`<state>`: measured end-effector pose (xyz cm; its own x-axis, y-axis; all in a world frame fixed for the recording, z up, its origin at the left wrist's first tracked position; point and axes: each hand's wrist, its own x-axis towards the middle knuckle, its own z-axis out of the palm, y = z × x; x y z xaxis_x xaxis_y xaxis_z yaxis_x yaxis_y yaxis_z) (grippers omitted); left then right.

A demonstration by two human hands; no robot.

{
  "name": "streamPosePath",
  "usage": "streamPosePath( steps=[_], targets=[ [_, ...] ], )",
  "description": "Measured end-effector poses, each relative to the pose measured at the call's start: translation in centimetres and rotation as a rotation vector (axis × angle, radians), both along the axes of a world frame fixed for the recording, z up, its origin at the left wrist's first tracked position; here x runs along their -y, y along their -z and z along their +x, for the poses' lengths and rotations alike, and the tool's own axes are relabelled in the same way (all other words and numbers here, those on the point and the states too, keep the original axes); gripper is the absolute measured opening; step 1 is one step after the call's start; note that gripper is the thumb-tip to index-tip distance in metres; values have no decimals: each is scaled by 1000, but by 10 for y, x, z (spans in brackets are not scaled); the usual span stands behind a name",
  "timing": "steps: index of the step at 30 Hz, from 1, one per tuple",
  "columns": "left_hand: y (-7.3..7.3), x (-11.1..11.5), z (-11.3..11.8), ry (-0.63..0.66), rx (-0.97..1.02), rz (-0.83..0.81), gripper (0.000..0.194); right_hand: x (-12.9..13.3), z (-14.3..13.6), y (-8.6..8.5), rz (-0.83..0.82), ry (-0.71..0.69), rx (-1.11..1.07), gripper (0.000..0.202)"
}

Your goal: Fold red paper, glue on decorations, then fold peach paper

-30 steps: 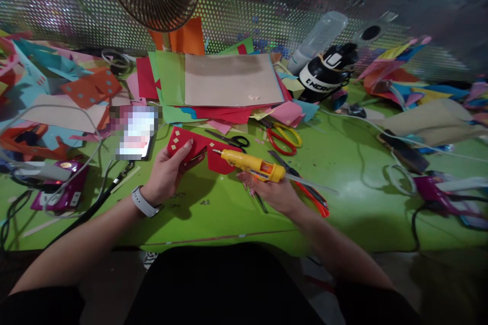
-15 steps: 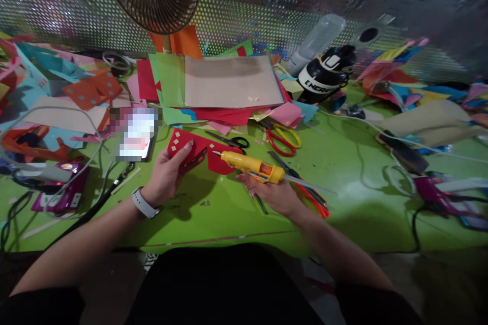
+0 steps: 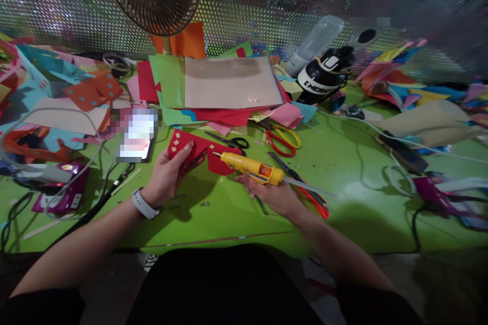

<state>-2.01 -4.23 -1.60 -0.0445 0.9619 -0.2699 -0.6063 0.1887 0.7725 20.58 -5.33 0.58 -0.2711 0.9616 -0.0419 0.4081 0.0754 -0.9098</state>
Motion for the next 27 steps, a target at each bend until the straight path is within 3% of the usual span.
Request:
streamPosePath(
  steps=[13, 15, 18, 22, 27],
  targets=[
    [-2, 1, 0, 10, -7, 14, 23, 6, 4, 11, 130, 0, 112, 29],
    [-2, 0, -1, 12, -14, 16, 21, 7, 7, 11, 223, -22, 190, 29],
    [-1, 0, -1, 4, -21, 21, 19, 10, 16, 11, 539, -136, 319, 19],
    [-2, -2, -1, -11, -34, 10, 19, 13, 42, 12, 842, -203, 478, 16],
    [-5, -9, -3, -18, -54, -18, 17, 2, 108, 11, 906, -70, 687, 21]
  ],
)
